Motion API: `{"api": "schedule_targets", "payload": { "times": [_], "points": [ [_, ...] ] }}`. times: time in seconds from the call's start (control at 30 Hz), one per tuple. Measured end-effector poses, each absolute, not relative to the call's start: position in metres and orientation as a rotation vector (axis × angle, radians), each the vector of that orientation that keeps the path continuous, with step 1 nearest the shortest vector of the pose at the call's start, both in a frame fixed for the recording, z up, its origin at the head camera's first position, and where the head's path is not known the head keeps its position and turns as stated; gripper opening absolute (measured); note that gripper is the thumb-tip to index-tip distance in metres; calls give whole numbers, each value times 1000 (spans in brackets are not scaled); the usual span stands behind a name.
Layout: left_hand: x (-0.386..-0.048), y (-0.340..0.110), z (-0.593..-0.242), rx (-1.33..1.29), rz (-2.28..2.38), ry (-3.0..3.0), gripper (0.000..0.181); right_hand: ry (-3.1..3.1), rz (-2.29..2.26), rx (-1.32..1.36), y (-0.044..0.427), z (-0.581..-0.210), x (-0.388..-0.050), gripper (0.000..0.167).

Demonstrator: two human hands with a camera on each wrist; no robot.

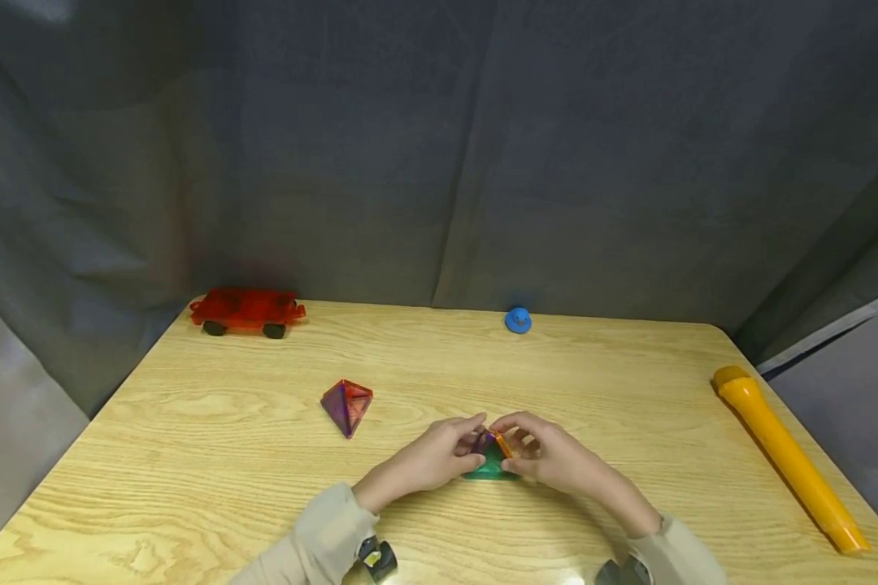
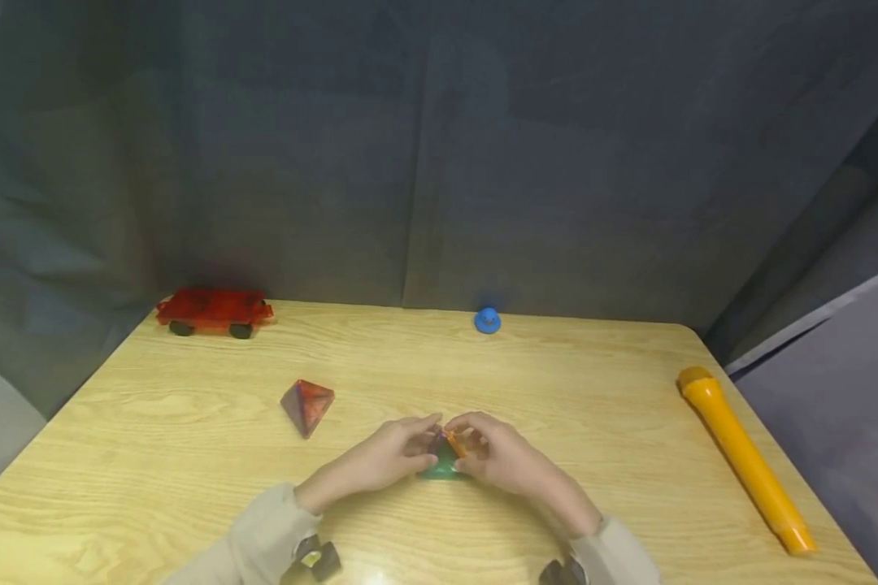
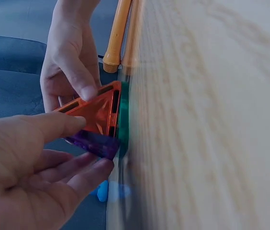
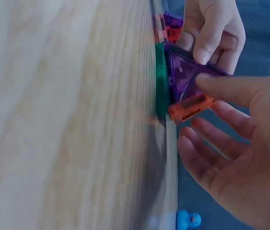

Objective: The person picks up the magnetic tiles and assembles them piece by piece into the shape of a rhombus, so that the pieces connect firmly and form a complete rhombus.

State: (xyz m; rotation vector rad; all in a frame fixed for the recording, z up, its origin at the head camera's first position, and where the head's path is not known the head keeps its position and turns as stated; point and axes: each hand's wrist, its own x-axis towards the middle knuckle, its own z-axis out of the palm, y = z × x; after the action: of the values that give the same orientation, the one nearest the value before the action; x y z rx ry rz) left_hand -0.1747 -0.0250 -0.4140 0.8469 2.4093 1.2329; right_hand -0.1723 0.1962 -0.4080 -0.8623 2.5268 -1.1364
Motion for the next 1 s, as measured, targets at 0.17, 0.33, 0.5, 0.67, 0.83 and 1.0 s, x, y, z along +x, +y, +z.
{"api": "schedule_targets", "payload": {
  "times": [0.17,0.33,0.5,0.67,0.83,1.0],
  "points": [
    [-174,-25,-412,829,1256,2391,64,2477,-1143,-894,199,-410,-173,46],
    [-174,-25,-412,844,1244,2401,62,2446,-1156,-907,198,-409,-174,44],
    [-175,-26,-412,861,1226,2414,57,2457,-1161,-875,195,-406,-173,41],
    [-177,-29,-413,877,1199,2444,54,2488,-1156,-853,194,-405,-173,40],
    [-179,-34,-412,901,1153,2493,52,2562,-1116,-822,194,-408,-174,43],
    [-179,-37,-409,908,1125,2520,51,2627,-1087,-781,193,-409,-176,43]
  ]
}}
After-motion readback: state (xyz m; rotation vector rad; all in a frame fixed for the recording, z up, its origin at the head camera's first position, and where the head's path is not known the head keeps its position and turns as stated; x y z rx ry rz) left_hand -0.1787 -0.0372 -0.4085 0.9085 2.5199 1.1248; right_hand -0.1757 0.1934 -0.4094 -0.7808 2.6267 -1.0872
